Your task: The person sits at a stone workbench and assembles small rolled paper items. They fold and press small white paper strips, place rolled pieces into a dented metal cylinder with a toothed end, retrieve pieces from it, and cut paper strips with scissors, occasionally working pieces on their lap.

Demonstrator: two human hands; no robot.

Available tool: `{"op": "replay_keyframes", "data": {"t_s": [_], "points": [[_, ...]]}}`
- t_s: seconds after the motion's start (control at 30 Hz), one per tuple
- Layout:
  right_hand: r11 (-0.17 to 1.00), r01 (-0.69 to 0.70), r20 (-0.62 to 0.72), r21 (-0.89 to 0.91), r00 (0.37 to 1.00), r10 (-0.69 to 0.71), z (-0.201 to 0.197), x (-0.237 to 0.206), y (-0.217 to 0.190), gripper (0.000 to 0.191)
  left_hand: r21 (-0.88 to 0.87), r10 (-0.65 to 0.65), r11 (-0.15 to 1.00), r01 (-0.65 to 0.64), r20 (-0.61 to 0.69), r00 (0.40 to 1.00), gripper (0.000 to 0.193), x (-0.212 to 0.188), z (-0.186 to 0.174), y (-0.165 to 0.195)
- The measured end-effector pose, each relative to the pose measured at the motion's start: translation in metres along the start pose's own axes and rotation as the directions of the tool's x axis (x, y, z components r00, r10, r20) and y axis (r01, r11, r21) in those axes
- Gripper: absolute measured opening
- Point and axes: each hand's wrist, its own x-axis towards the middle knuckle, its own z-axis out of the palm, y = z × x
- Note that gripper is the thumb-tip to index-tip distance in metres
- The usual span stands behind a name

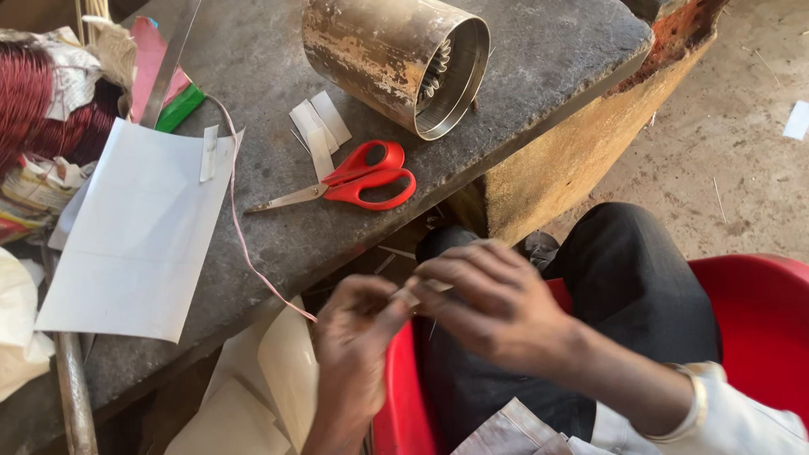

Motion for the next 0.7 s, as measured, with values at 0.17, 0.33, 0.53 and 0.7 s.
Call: {"op": "replay_keyframes", "data": {"t_s": [0.17, 0.33, 0.53, 0.7], "points": [[0.999, -0.009, -0.044, -0.046, 0.999, 0.007, -0.032, -0.005, 0.024, 0.041, 0.083, -0.014, 0.997, -0.003, 0.194, 0.981, 0.011, 0.025, 0.048, 0.001], [0.998, -0.040, -0.074, -0.056, 0.997, 0.036, -0.044, -0.009, 0.047, 0.043, 0.121, -0.198, 0.978, 0.170, 0.279, 0.939, 0.013, 0.054, 0.071, 0.025], [0.984, -0.108, -0.073, 0.139, 0.990, 0.119, -0.042, 0.002, 0.080, 0.038, 0.316, -0.121, 0.949, 0.009, 0.337, 0.934, 0.009, 0.085, 0.081, 0.050], [0.913, -0.396, -0.085, -0.102, 0.918, 0.388, -0.013, 0.032, 0.132, 0.010, 0.577, 0.525, 0.435, -0.691, 0.461, 0.715, 0.006, 0.133, 0.103, 0.103]]}}
